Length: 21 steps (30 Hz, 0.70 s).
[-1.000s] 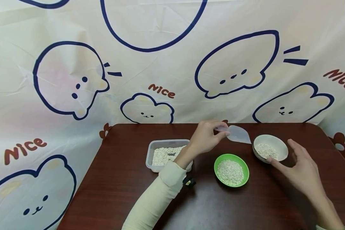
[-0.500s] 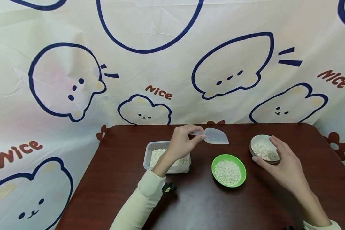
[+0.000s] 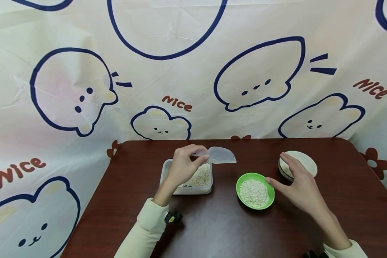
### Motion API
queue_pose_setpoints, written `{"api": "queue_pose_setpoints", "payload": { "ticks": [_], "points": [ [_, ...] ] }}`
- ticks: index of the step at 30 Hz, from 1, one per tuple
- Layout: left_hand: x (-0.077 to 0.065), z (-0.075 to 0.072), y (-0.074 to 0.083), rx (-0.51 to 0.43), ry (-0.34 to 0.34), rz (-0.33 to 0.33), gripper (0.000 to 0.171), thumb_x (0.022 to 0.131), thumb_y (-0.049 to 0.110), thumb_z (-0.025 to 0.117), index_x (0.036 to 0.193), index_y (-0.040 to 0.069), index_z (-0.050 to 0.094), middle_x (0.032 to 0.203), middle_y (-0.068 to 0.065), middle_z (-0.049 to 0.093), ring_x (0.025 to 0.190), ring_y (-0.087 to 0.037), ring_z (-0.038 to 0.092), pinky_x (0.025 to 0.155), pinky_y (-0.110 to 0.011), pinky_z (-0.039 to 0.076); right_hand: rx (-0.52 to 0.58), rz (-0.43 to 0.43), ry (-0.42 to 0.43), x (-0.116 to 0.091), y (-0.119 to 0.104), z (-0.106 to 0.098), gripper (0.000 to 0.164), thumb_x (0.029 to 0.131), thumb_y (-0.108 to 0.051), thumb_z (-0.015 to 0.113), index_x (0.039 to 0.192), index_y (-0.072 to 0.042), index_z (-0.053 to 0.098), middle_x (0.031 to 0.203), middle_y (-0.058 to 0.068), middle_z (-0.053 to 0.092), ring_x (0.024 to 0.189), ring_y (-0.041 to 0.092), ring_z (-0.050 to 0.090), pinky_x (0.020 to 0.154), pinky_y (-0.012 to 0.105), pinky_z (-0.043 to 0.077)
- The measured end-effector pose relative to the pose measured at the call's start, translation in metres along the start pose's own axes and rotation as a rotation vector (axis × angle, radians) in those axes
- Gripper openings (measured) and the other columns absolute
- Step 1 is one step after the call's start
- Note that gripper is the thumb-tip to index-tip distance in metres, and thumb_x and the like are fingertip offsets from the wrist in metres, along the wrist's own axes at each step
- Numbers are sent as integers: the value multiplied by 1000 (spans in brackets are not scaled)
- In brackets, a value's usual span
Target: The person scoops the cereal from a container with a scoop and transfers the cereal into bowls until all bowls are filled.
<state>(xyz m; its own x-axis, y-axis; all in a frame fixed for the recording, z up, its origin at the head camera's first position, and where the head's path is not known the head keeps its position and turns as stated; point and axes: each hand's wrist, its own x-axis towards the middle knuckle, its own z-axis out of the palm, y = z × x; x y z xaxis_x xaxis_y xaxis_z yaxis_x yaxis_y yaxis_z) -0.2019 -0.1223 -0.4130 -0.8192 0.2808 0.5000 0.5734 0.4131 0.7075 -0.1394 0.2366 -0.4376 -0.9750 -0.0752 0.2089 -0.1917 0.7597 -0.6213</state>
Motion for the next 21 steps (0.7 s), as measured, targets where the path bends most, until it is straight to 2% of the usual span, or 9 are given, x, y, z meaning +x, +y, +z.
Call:
{"api": "queue_pose_setpoints", "payload": {
  "ticks": [6, 10, 17, 21],
  "points": [
    [-14, -17, -10, 10, 13, -51, 8, 95, 9, 82, 102, 12, 81, 86, -3, 74, 69, -10, 63, 60, -28, 51, 43, -27, -41, 3, -16, 11, 98, 90, -47, 87, 164, -3, 39, 168, 25, 40, 154, 53, 37, 113, 74, 39],
    [-23, -28, -16, 63, 24, -85, 10, 94, 8, 83, 103, 12, 80, 86, -2, 74, 69, -9, 63, 62, -27, 52, 67, -37, -66, 3, -24, 18, 97, 90, -46, 87, 164, -4, 40, 168, 23, 40, 155, 53, 36, 115, 74, 36],
    [-38, -48, -25, 118, 48, -109, 11, 93, 8, 83, 103, 12, 80, 84, -1, 73, 68, -9, 59, 63, -27, 51, 90, -47, -110, 1, -36, 33, 95, 90, -42, 88, 163, -5, 42, 169, 21, 41, 153, 47, 43, 115, 71, 39],
    [-46, -58, -31, 149, 37, -128, 11, 94, 7, 83, 104, 11, 80, 86, -2, 74, 69, -10, 59, 62, -27, 51, 110, -68, -120, 0, -41, 40, 93, 89, -38, 90, 162, -4, 44, 169, 20, 42, 152, 45, 44, 115, 70, 41]
  ]
}}
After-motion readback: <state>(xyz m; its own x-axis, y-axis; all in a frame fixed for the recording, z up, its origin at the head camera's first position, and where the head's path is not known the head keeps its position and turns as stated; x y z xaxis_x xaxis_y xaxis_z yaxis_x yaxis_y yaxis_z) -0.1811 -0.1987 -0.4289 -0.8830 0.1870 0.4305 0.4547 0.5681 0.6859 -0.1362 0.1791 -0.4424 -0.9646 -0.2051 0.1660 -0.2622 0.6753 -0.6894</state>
